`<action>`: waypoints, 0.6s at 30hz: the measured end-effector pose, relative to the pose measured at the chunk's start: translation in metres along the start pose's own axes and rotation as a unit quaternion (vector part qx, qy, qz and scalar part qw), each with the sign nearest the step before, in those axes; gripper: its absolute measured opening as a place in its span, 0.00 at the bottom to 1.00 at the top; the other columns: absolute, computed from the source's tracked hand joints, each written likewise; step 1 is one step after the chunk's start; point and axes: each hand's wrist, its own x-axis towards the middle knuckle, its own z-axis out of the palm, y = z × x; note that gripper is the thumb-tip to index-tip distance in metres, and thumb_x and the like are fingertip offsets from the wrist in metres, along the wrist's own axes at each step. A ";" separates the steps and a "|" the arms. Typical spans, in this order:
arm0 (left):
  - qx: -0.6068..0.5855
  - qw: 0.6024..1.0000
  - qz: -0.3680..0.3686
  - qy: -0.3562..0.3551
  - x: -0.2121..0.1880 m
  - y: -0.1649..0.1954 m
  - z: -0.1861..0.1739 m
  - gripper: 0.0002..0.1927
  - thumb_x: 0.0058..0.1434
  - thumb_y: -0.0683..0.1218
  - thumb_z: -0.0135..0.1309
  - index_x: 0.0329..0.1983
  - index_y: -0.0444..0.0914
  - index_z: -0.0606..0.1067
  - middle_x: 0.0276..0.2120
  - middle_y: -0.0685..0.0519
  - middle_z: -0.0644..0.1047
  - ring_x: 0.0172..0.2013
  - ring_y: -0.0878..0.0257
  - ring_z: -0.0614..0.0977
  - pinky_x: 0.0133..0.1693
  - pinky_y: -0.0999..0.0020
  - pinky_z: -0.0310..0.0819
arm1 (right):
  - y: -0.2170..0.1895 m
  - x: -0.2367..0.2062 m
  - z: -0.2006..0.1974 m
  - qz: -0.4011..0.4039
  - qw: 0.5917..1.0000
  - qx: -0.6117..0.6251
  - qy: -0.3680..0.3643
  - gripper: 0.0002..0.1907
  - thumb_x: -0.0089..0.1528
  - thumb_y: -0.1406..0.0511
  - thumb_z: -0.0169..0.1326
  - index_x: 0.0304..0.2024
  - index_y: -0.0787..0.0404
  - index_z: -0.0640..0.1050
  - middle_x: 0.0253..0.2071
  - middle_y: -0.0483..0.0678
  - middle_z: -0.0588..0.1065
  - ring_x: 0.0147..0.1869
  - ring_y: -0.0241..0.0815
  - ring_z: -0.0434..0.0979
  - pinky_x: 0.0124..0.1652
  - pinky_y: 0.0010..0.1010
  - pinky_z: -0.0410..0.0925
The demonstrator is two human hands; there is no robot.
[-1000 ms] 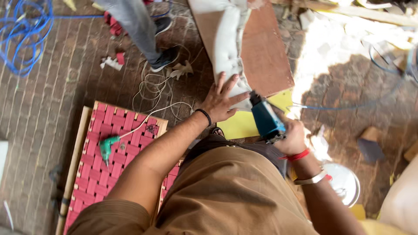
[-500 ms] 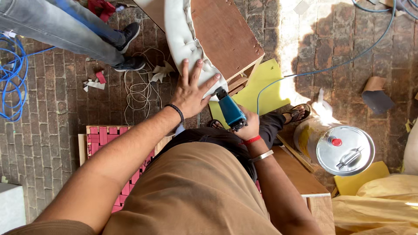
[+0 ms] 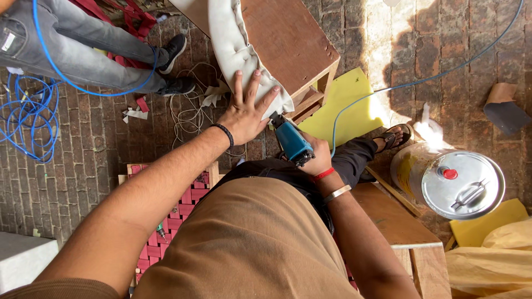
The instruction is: The person staples fabric onto a wooden chair frame using a staple gun, trims excess fabric with scissors, and smooths the material. They then place a wooden trim piece along the edge of the upholstered section and continue securing the fabric.
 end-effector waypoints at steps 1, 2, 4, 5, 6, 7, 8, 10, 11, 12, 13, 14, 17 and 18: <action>0.006 1.000 0.006 0.014 0.000 -0.001 -0.002 0.48 0.62 0.55 0.60 0.80 0.52 0.47 0.72 0.31 0.29 0.65 0.18 0.26 0.62 0.18 0.45 | 0.002 0.000 0.001 -0.005 1.000 0.000 0.007 0.28 0.50 0.56 0.71 0.47 0.63 0.80 0.34 0.57 0.80 0.38 0.56 0.83 0.39 0.38 0.74; -0.063 0.997 -0.037 -0.033 0.001 -0.002 -0.004 0.46 0.60 0.53 0.55 0.79 0.54 0.47 0.74 0.36 0.29 0.67 0.21 0.25 0.64 0.25 0.46 | 0.003 0.000 0.001 -0.008 1.000 -0.001 0.015 0.26 0.51 0.56 0.69 0.48 0.62 0.81 0.35 0.57 0.80 0.39 0.55 0.84 0.40 0.38 0.74; -0.207 0.961 -0.121 -0.137 0.001 -0.006 -0.008 0.43 0.58 0.48 0.45 0.77 0.60 0.47 0.78 0.46 0.28 0.72 0.27 0.22 0.68 0.39 0.46 | 0.006 -0.004 -0.002 -0.013 1.000 -0.010 0.016 0.26 0.52 0.58 0.68 0.50 0.61 0.81 0.36 0.57 0.81 0.41 0.55 0.84 0.42 0.38 0.75; -0.234 0.963 -0.090 -0.097 0.000 -0.006 -0.008 0.40 0.61 0.49 0.42 0.79 0.58 0.50 0.79 0.47 0.30 0.73 0.30 0.23 0.70 0.39 0.37 | 0.008 -0.006 -0.005 -0.017 1.000 -0.018 0.010 0.26 0.52 0.59 0.67 0.51 0.61 0.81 0.37 0.58 0.80 0.41 0.56 0.84 0.42 0.39 0.74; -0.257 0.963 -0.060 -0.051 -0.001 -0.010 -0.009 0.37 0.64 0.50 0.39 0.80 0.57 0.53 0.80 0.48 0.32 0.75 0.33 0.24 0.72 0.38 0.27 | 0.009 -0.007 -0.006 -0.026 0.999 -0.026 0.008 0.26 0.53 0.59 0.67 0.52 0.62 0.81 0.38 0.58 0.80 0.41 0.56 0.83 0.43 0.39 0.74; -0.275 0.961 -0.030 -0.003 -0.003 -0.014 -0.009 0.35 0.68 0.51 0.36 0.81 0.56 0.56 0.81 0.49 0.34 0.76 0.36 0.25 0.74 0.38 0.18 | 0.010 -0.008 -0.007 -0.039 0.999 -0.026 0.008 0.27 0.52 0.59 0.67 0.52 0.62 0.81 0.37 0.58 0.80 0.41 0.56 0.83 0.43 0.39 0.74; -0.283 0.959 -0.026 -0.001 -0.003 -0.016 -0.007 0.35 0.67 0.52 0.34 0.80 0.55 0.57 0.81 0.49 0.34 0.76 0.36 0.24 0.74 0.40 0.16 | 0.011 -0.008 -0.007 -0.052 0.998 -0.027 0.009 0.27 0.51 0.59 0.67 0.52 0.62 0.81 0.37 0.58 0.80 0.41 0.56 0.83 0.43 0.40 0.74; -0.302 0.953 -0.020 0.001 -0.005 -0.019 -0.003 0.36 0.65 0.54 0.32 0.79 0.54 0.59 0.81 0.47 0.35 0.75 0.36 0.23 0.72 0.43 0.12 | 0.012 -0.006 -0.003 -0.060 0.998 -0.029 0.002 0.28 0.50 0.59 0.67 0.51 0.62 0.81 0.36 0.59 0.80 0.40 0.56 0.83 0.42 0.40 0.74; -0.305 0.952 -0.023 0.007 -0.005 -0.021 -0.001 0.36 0.64 0.53 0.33 0.79 0.53 0.59 0.80 0.48 0.35 0.75 0.36 0.22 0.72 0.43 0.12 | 0.012 -0.003 0.001 -0.054 0.998 -0.031 -0.005 0.28 0.49 0.59 0.67 0.51 0.63 0.81 0.36 0.59 0.80 0.40 0.57 0.83 0.42 0.40 0.74; -0.309 0.950 -0.027 0.012 -0.005 -0.022 0.001 0.37 0.64 0.53 0.33 0.79 0.53 0.58 0.80 0.48 0.35 0.74 0.37 0.22 0.72 0.42 0.13 | 0.012 -0.003 0.004 -0.047 0.998 -0.033 -0.012 0.29 0.48 0.59 0.67 0.50 0.63 0.81 0.35 0.60 0.80 0.40 0.57 0.83 0.41 0.40 0.74; -0.313 0.949 -0.031 0.018 -0.005 -0.022 0.003 0.37 0.63 0.53 0.33 0.80 0.52 0.58 0.80 0.48 0.34 0.74 0.37 0.21 0.72 0.41 0.13 | 0.011 -0.004 0.006 -0.037 0.999 -0.035 -0.013 0.27 0.49 0.59 0.67 0.49 0.62 0.81 0.36 0.60 0.80 0.41 0.57 0.83 0.42 0.40 0.74; -0.319 0.947 -0.027 0.011 -0.004 -0.023 0.004 0.37 0.63 0.52 0.34 0.79 0.52 0.58 0.80 0.49 0.34 0.74 0.37 0.21 0.72 0.41 0.13 | 0.010 -0.004 0.008 -0.031 0.999 -0.038 -0.011 0.26 0.50 0.59 0.67 0.49 0.62 0.81 0.37 0.59 0.81 0.42 0.56 0.83 0.43 0.40 0.74; -0.327 0.945 -0.019 0.001 -0.003 -0.023 0.007 0.36 0.63 0.52 0.34 0.79 0.52 0.59 0.81 0.50 0.34 0.73 0.37 0.20 0.72 0.40 0.13 | 0.008 -0.010 0.006 -0.021 0.999 -0.041 -0.005 0.27 0.50 0.57 0.67 0.50 0.62 0.81 0.37 0.59 0.81 0.42 0.55 0.84 0.43 0.39 0.74; -0.323 0.946 -0.020 0.005 -0.003 -0.023 0.007 0.36 0.64 0.53 0.34 0.79 0.52 0.59 0.81 0.50 0.35 0.74 0.36 0.21 0.72 0.40 0.13 | 0.008 -0.013 0.004 -0.019 0.999 -0.042 -0.003 0.29 0.49 0.57 0.67 0.51 0.62 0.81 0.37 0.58 0.81 0.41 0.54 0.84 0.42 0.38 0.75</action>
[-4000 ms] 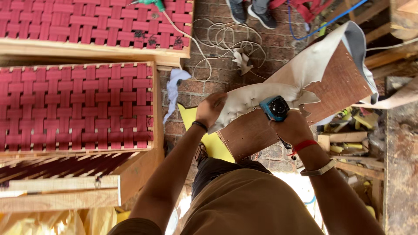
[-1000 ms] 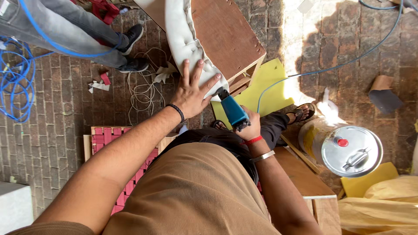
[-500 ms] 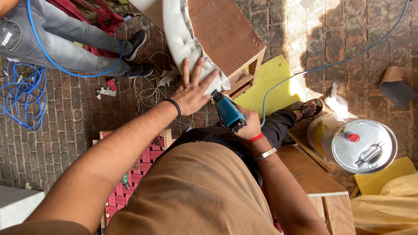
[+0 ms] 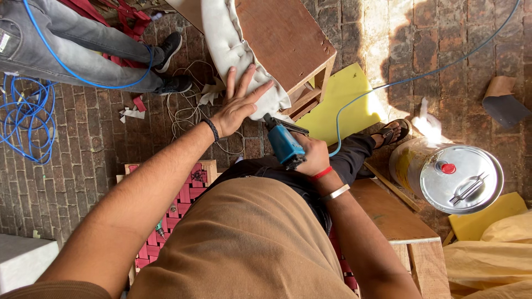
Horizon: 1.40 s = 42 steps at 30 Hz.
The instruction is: The person staples fabric onto a wooden chair frame using a staple gun, trims excess fabric with scissors, and smooths the material. They then place a wooden trim piece along the edge of the upholstered section and continue securing the fabric.
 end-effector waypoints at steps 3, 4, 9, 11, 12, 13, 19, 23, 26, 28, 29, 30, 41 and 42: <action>-0.002 1.000 -0.004 0.002 -0.001 0.002 0.001 0.36 0.63 0.53 0.34 0.78 0.53 0.60 0.81 0.50 0.35 0.74 0.37 0.21 0.72 0.40 0.14 | 0.003 -0.002 -0.010 0.012 0.999 0.013 0.049 0.33 0.50 0.54 0.69 0.53 0.65 0.79 0.36 0.58 0.80 0.40 0.54 0.84 0.41 0.39 0.75; -0.006 1.000 -0.008 0.002 -0.002 0.002 0.001 0.36 0.63 0.53 0.35 0.78 0.53 0.60 0.81 0.51 0.35 0.74 0.37 0.21 0.72 0.40 0.14 | 0.006 0.001 -0.012 0.015 0.998 0.005 0.056 0.33 0.50 0.54 0.70 0.52 0.64 0.79 0.35 0.58 0.80 0.40 0.54 0.84 0.41 0.39 0.75; 0.005 1.000 -0.031 -0.002 -0.006 0.006 -0.002 0.35 0.63 0.55 0.35 0.78 0.54 0.60 0.80 0.51 0.36 0.74 0.37 0.22 0.71 0.39 0.14 | 0.014 0.018 -0.019 0.106 0.994 -0.011 0.024 0.27 0.49 0.55 0.70 0.46 0.61 0.81 0.30 0.59 0.79 0.36 0.56 0.83 0.37 0.39 0.75; 0.014 0.999 -0.035 0.011 -0.006 0.009 -0.003 0.35 0.64 0.55 0.36 0.78 0.54 0.58 0.80 0.51 0.37 0.74 0.37 0.23 0.71 0.38 0.17 | 0.013 0.018 -0.024 0.062 0.997 0.005 0.052 0.26 0.51 0.58 0.67 0.50 0.60 0.81 0.33 0.58 0.80 0.38 0.55 0.84 0.39 0.38 0.75; 0.016 0.999 -0.038 0.017 -0.006 0.011 -0.003 0.36 0.64 0.54 0.37 0.78 0.54 0.57 0.81 0.51 0.38 0.75 0.37 0.24 0.72 0.38 0.20 | 0.012 0.017 -0.027 0.043 0.997 0.014 0.065 0.25 0.52 0.59 0.65 0.51 0.60 0.81 0.34 0.58 0.80 0.38 0.54 0.84 0.40 0.38 0.75; 0.016 0.999 -0.042 0.022 -0.006 0.014 -0.002 0.36 0.64 0.53 0.39 0.79 0.54 0.57 0.81 0.51 0.38 0.75 0.37 0.25 0.73 0.38 0.24 | 0.010 0.014 -0.031 0.055 0.997 0.007 0.053 0.25 0.51 0.60 0.64 0.51 0.60 0.81 0.33 0.58 0.80 0.38 0.56 0.84 0.40 0.38 0.75; 0.186 0.968 -0.103 0.137 0.009 0.045 0.003 0.46 0.64 0.61 0.51 0.79 0.43 0.47 0.79 0.49 0.46 0.76 0.39 0.43 0.69 0.29 0.33 | -0.005 0.016 -0.084 0.113 0.993 0.027 0.016 0.22 0.49 0.63 0.64 0.46 0.61 0.80 0.30 0.59 0.79 0.35 0.56 0.84 0.36 0.37 0.74; 0.177 0.949 -0.194 0.177 0.051 0.059 -0.019 0.45 0.64 0.65 0.48 0.79 0.46 0.49 0.78 0.49 0.46 0.76 0.45 0.45 0.67 0.27 0.35 | -0.016 0.036 -0.138 0.139 0.990 0.033 0.006 0.16 0.49 0.67 0.58 0.40 0.61 0.81 0.28 0.57 0.79 0.31 0.52 0.83 0.36 0.35 0.74; 0.157 0.933 -0.244 0.215 0.081 0.063 -0.041 0.45 0.66 0.66 0.46 0.79 0.44 0.46 0.78 0.49 0.46 0.76 0.50 0.45 0.65 0.25 0.35 | -0.007 0.061 -0.178 0.161 0.986 0.039 0.003 0.18 0.48 0.68 0.59 0.42 0.62 0.82 0.27 0.57 0.80 0.31 0.49 0.85 0.35 0.34 0.74; 0.168 0.917 -0.290 0.218 0.094 0.066 -0.049 0.45 0.66 0.67 0.44 0.79 0.45 0.46 0.78 0.51 0.46 0.77 0.53 0.45 0.66 0.27 0.36 | 0.007 0.080 -0.204 0.175 0.984 0.020 -0.012 0.15 0.49 0.66 0.63 0.38 0.63 0.82 0.26 0.56 0.81 0.30 0.46 0.85 0.34 0.34 0.74; 0.182 0.912 -0.304 0.209 0.099 0.067 -0.052 0.45 0.65 0.67 0.44 0.79 0.46 0.46 0.78 0.52 0.46 0.76 0.53 0.44 0.67 0.28 0.36 | 0.018 0.094 -0.217 0.186 0.982 0.005 -0.030 0.13 0.50 0.64 0.65 0.35 0.63 0.82 0.25 0.55 0.82 0.29 0.44 0.85 0.33 0.33 0.74; 0.196 0.905 -0.321 0.200 0.101 0.067 -0.054 0.45 0.65 0.68 0.44 0.78 0.47 0.45 0.78 0.52 0.46 0.76 0.53 0.44 0.67 0.29 0.36 | 0.029 0.110 -0.230 0.194 0.980 -0.010 -0.050 0.13 0.51 0.62 0.67 0.32 0.64 0.82 0.24 0.55 0.82 0.28 0.42 0.85 0.33 0.33 0.74; 0.091 0.809 -0.486 0.317 0.160 0.084 -0.044 0.44 0.66 0.69 0.40 0.79 0.46 0.45 0.78 0.52 0.43 0.76 0.54 0.42 0.71 0.42 0.29 | 0.073 0.284 -0.377 0.194 0.957 -0.090 -0.198 0.19 0.50 0.59 0.69 0.38 0.65 0.84 0.30 0.56 0.85 0.35 0.44 0.86 0.39 0.36 0.75; 0.087 0.804 -0.497 0.314 0.165 0.087 -0.041 0.44 0.67 0.69 0.40 0.78 0.46 0.45 0.79 0.52 0.44 0.77 0.54 0.42 0.71 0.43 0.29 | 0.071 0.298 -0.385 0.192 0.953 -0.112 -0.208 0.20 0.50 0.58 0.69 0.39 0.65 0.84 0.31 0.56 0.85 0.37 0.44 0.88 0.40 0.37 0.75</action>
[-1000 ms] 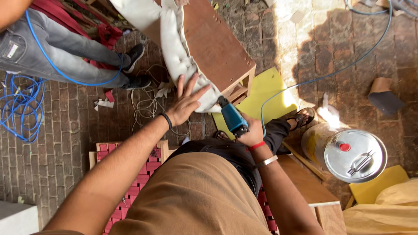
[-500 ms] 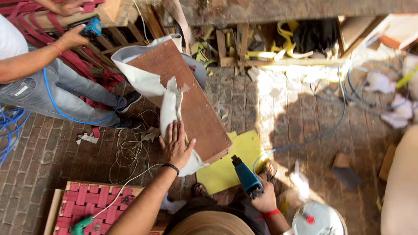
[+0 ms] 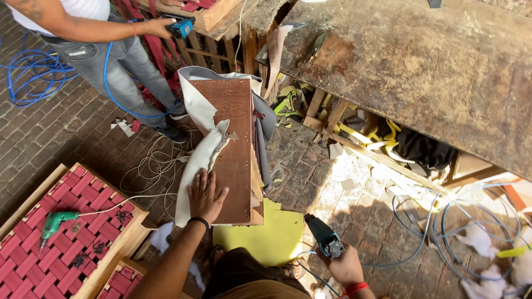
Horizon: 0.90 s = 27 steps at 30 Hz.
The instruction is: The person staples fabric onto a wooden chair frame using a staple gun, trims excess fabric with scissors, and smooths the material. They then place a wooden trim piece along the edge of the upholstered section and continue securing the fabric.
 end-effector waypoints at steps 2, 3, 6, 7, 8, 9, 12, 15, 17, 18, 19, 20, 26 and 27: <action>-0.007 1.000 -0.018 -0.001 -0.004 0.007 0.002 0.43 0.67 0.69 0.40 0.78 0.46 0.46 0.79 0.51 0.43 0.77 0.53 0.41 0.72 0.45 0.29 | -0.007 0.017 -0.022 0.029 0.997 -0.062 -0.039 0.21 0.51 0.56 0.69 0.41 0.63 0.84 0.35 0.55 0.85 0.40 0.46 0.88 0.43 0.36 0.76; -0.015 1.000 -0.023 0.003 -0.003 0.010 0.001 0.44 0.66 0.70 0.40 0.78 0.46 0.47 0.79 0.51 0.43 0.77 0.53 0.41 0.72 0.46 0.29 | -0.011 0.025 -0.030 0.044 0.993 -0.093 -0.059 0.22 0.52 0.55 0.68 0.42 0.62 0.84 0.36 0.54 0.85 0.41 0.47 0.88 0.45 0.35 0.76; -0.057 0.995 -0.049 -0.065 0.001 0.017 -0.004 0.48 0.63 0.72 0.42 0.79 0.49 0.43 0.79 0.49 0.35 0.77 0.52 0.34 0.71 0.42 0.24 | -0.023 0.038 -0.045 0.016 0.994 -0.094 -0.058 0.23 0.51 0.55 0.69 0.41 0.64 0.83 0.36 0.58 0.84 0.42 0.50 0.87 0.44 0.39 0.76; -0.074 0.991 -0.057 -0.099 0.004 0.019 -0.007 0.50 0.61 0.73 0.43 0.80 0.51 0.41 0.79 0.49 0.32 0.77 0.51 0.30 0.70 0.40 0.22 | -0.026 0.042 -0.048 0.016 0.991 -0.112 -0.069 0.23 0.51 0.54 0.68 0.41 0.64 0.83 0.36 0.58 0.84 0.42 0.50 0.87 0.45 0.38 0.76; -0.041 0.990 -0.064 -0.121 0.005 0.022 -0.009 0.53 0.60 0.75 0.43 0.80 0.51 0.37 0.78 0.48 0.28 0.76 0.49 0.28 0.69 0.38 0.20 | -0.029 0.044 -0.051 0.017 0.988 -0.129 -0.079 0.23 0.52 0.53 0.68 0.40 0.64 0.83 0.35 0.58 0.84 0.42 0.51 0.88 0.45 0.37 0.76; -0.005 0.987 -0.069 -0.145 0.006 0.024 -0.011 0.56 0.59 0.76 0.43 0.80 0.51 0.33 0.77 0.47 0.25 0.75 0.48 0.25 0.68 0.36 0.19 | -0.032 0.046 -0.054 0.020 0.986 -0.144 -0.088 0.24 0.52 0.52 0.68 0.40 0.64 0.83 0.35 0.58 0.84 0.42 0.51 0.88 0.46 0.36 0.77; 0.041 0.982 -0.064 -0.173 0.007 0.030 -0.012 0.61 0.56 0.80 0.42 0.78 0.51 0.26 0.75 0.46 0.19 0.74 0.46 0.20 0.66 0.34 0.15 | -0.036 0.049 -0.066 -0.071 0.990 -0.087 -0.080 0.22 0.50 0.54 0.66 0.39 0.62 0.84 0.34 0.58 0.84 0.39 0.54 0.87 0.42 0.40 0.76; 0.053 0.980 -0.074 -0.175 0.009 0.031 -0.008 0.61 0.56 0.81 0.40 0.78 0.52 0.25 0.75 0.46 0.18 0.73 0.45 0.20 0.66 0.34 0.16 | -0.041 0.069 -0.081 -0.029 0.984 -0.147 -0.100 0.23 0.51 0.51 0.67 0.38 0.61 0.85 0.34 0.56 0.84 0.42 0.53 0.87 0.44 0.39 0.77; 0.056 0.980 -0.080 -0.175 0.012 0.030 -0.006 0.60 0.56 0.81 0.39 0.78 0.52 0.26 0.76 0.47 0.19 0.74 0.47 0.21 0.66 0.34 0.16 | -0.045 0.089 -0.086 -0.006 0.983 -0.156 -0.096 0.23 0.50 0.52 0.68 0.38 0.62 0.84 0.34 0.58 0.83 0.42 0.55 0.86 0.44 0.41 0.76; 0.056 0.980 -0.080 -0.174 0.013 0.029 -0.005 0.60 0.56 0.81 0.39 0.78 0.52 0.26 0.76 0.47 0.19 0.74 0.48 0.21 0.67 0.34 0.16 | -0.048 0.101 -0.087 0.005 0.982 -0.161 -0.095 0.23 0.50 0.52 0.69 0.38 0.62 0.84 0.34 0.58 0.83 0.43 0.55 0.85 0.44 0.42 0.75; 0.055 0.980 -0.080 -0.174 0.013 0.028 -0.005 0.60 0.56 0.81 0.39 0.79 0.53 0.26 0.76 0.48 0.20 0.75 0.49 0.21 0.68 0.34 0.16 | -0.050 0.113 -0.088 -0.008 0.978 -0.177 -0.112 0.23 0.52 0.52 0.68 0.40 0.61 0.84 0.35 0.57 0.83 0.43 0.54 0.85 0.44 0.41 0.75; 0.054 0.983 -0.073 -0.158 0.013 0.027 -0.005 0.59 0.57 0.81 0.39 0.79 0.52 0.28 0.76 0.47 0.21 0.74 0.48 0.22 0.67 0.34 0.16 | -0.051 0.126 -0.088 -0.019 0.972 -0.193 -0.129 0.22 0.54 0.52 0.67 0.42 0.60 0.84 0.35 0.57 0.84 0.43 0.53 0.85 0.44 0.40 0.75; -0.006 0.992 -0.090 0.092 0.015 0.040 -0.006 0.40 0.58 0.69 0.49 0.70 0.49 0.61 0.72 0.45 0.54 0.71 0.45 0.51 0.67 0.36 0.37 | -0.056 0.228 -0.080 -0.040 0.986 -0.050 -0.156 0.31 0.55 0.61 0.65 0.62 0.55 0.75 0.38 0.53 0.83 0.41 0.41 0.79 0.46 0.35 0.73; -0.020 0.981 -0.142 0.131 0.022 0.047 -0.006 0.32 0.59 0.65 0.52 0.64 0.50 0.68 0.68 0.47 0.62 0.68 0.45 0.58 0.67 0.39 0.45 | -0.059 0.253 -0.079 -0.030 0.984 -0.052 -0.165 0.32 0.57 0.61 0.64 0.65 0.54 0.74 0.38 0.55 0.82 0.41 0.41 0.77 0.46 0.35 0.73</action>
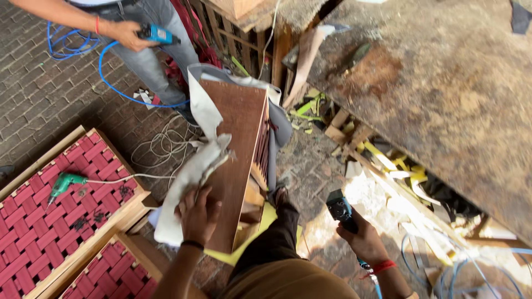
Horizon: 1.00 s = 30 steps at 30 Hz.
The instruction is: The person staples fabric onto a wooden chair frame using a staple gun, trims excess fabric with scissors, and smooths the material. They then place a wooden trim piece along the edge of the upholstered section and continue securing the fabric.
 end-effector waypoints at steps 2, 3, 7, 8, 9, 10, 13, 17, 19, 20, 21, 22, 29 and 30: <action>-0.066 0.996 -0.026 0.059 0.026 0.023 0.008 0.20 0.61 0.57 0.54 0.56 0.49 0.76 0.59 0.50 0.73 0.60 0.47 0.70 0.63 0.45 0.58 | -0.003 0.049 -0.018 -0.033 0.999 0.030 0.010 0.31 0.56 0.61 0.64 0.63 0.56 0.75 0.41 0.52 0.84 0.44 0.39 0.79 0.47 0.33 0.73; -0.117 0.990 -0.004 0.083 0.044 0.036 0.011 0.16 0.63 0.53 0.54 0.53 0.47 0.77 0.54 0.50 0.76 0.56 0.49 0.75 0.60 0.49 0.63 | -0.008 0.076 -0.030 -0.050 0.998 0.043 0.010 0.30 0.56 0.61 0.65 0.61 0.57 0.76 0.42 0.51 0.85 0.45 0.38 0.80 0.48 0.32 0.72; -0.272 0.943 0.154 0.117 0.129 0.106 0.025 0.14 0.64 0.44 0.55 0.53 0.38 0.75 0.49 0.43 0.79 0.51 0.44 0.78 0.55 0.52 0.71 | -0.035 0.173 -0.086 -0.050 0.996 -0.073 0.018 0.38 0.54 0.61 0.67 0.67 0.53 0.71 0.45 0.51 0.85 0.47 0.39 0.83 0.50 0.32 0.72; -0.302 0.938 0.152 0.078 0.152 0.123 0.027 0.15 0.65 0.43 0.56 0.54 0.36 0.75 0.50 0.40 0.78 0.52 0.44 0.78 0.55 0.52 0.72 | -0.044 0.197 -0.096 -0.067 0.994 -0.084 0.019 0.41 0.53 0.61 0.67 0.69 0.51 0.69 0.45 0.51 0.85 0.47 0.40 0.83 0.49 0.32 0.72; -0.306 0.935 0.147 0.100 0.174 0.143 0.030 0.17 0.64 0.43 0.56 0.56 0.36 0.74 0.51 0.40 0.78 0.53 0.44 0.79 0.56 0.53 0.73 | -0.052 0.217 -0.108 -0.081 0.992 -0.096 0.020 0.44 0.53 0.61 0.67 0.71 0.49 0.66 0.45 0.52 0.84 0.46 0.41 0.83 0.49 0.33 0.72; -0.308 0.933 0.142 0.122 0.195 0.161 0.033 0.19 0.63 0.44 0.55 0.57 0.36 0.73 0.52 0.39 0.77 0.54 0.44 0.79 0.56 0.54 0.75 | -0.058 0.235 -0.116 -0.099 0.989 -0.106 0.026 0.43 0.53 0.61 0.67 0.71 0.49 0.68 0.45 0.52 0.84 0.47 0.41 0.83 0.49 0.33 0.73; -0.247 0.963 0.100 0.044 0.250 0.198 0.034 0.31 0.59 0.44 0.58 0.66 0.36 0.65 0.58 0.39 0.73 0.57 0.42 0.75 0.58 0.50 0.70 | -0.076 0.291 -0.142 -0.129 0.981 -0.137 0.046 0.43 0.52 0.61 0.67 0.71 0.47 0.70 0.46 0.55 0.84 0.47 0.43 0.85 0.48 0.36 0.74; -0.098 0.994 0.012 -0.045 0.293 0.233 0.035 0.39 0.57 0.45 0.61 0.72 0.44 0.62 0.58 0.41 0.70 0.58 0.45 0.71 0.56 0.49 0.69 | -0.084 0.364 -0.175 -0.131 0.967 -0.211 0.063 0.45 0.52 0.58 0.68 0.73 0.45 0.69 0.49 0.59 0.82 0.51 0.52 0.84 0.49 0.42 0.74; -0.077 0.993 -0.040 -0.075 0.306 0.245 0.036 0.38 0.57 0.46 0.61 0.71 0.48 0.64 0.58 0.43 0.70 0.58 0.46 0.71 0.56 0.50 0.70 | -0.088 0.397 -0.194 -0.161 0.953 -0.243 0.084 0.46 0.52 0.56 0.68 0.73 0.47 0.67 0.51 0.62 0.80 0.54 0.57 0.82 0.50 0.45 0.73; -0.078 0.993 -0.061 -0.068 0.311 0.248 0.037 0.36 0.56 0.46 0.61 0.69 0.49 0.67 0.57 0.44 0.70 0.58 0.47 0.71 0.56 0.51 0.71 | -0.091 0.413 -0.197 -0.179 0.947 -0.250 0.096 0.48 0.52 0.55 0.68 0.74 0.49 0.65 0.52 0.64 0.78 0.55 0.61 0.80 0.50 0.46 0.72; -0.080 0.992 -0.080 -0.061 0.316 0.252 0.039 0.34 0.55 0.46 0.61 0.67 0.51 0.70 0.57 0.45 0.71 0.58 0.47 0.72 0.56 0.52 0.72 | -0.094 0.427 -0.204 -0.197 0.939 -0.259 0.111 0.49 0.52 0.54 0.67 0.74 0.51 0.64 0.53 0.66 0.77 0.56 0.64 0.79 0.50 0.48 0.72; -0.054 0.993 -0.082 -0.063 0.321 0.255 0.041 0.31 0.55 0.46 0.61 0.64 0.49 0.72 0.57 0.45 0.71 0.57 0.47 0.72 0.56 0.52 0.72 | -0.095 0.439 -0.209 -0.175 0.941 -0.268 0.115 0.48 0.54 0.53 0.66 0.75 0.50 0.64 0.52 0.66 0.77 0.56 0.64 0.79 0.50 0.49 0.72; -0.081 0.980 -0.165 -0.081 0.326 0.281 0.081 0.29 0.60 0.47 0.58 0.66 0.42 0.69 0.59 0.44 0.72 0.60 0.49 0.75 0.61 0.53 0.70 | -0.091 0.472 -0.209 -0.149 0.909 -0.366 0.132 0.42 0.59 0.49 0.62 0.74 0.47 0.66 0.48 0.62 0.78 0.53 0.62 0.80 0.47 0.52 0.73; -0.116 0.971 -0.190 -0.091 0.322 0.285 0.087 0.32 0.60 0.48 0.57 0.69 0.41 0.66 0.60 0.43 0.72 0.60 0.49 0.75 0.61 0.53 0.69 | -0.089 0.472 -0.206 -0.174 0.898 -0.378 0.144 0.42 0.59 0.48 0.62 0.73 0.48 0.67 0.47 0.61 0.78 0.53 0.62 0.79 0.47 0.52 0.73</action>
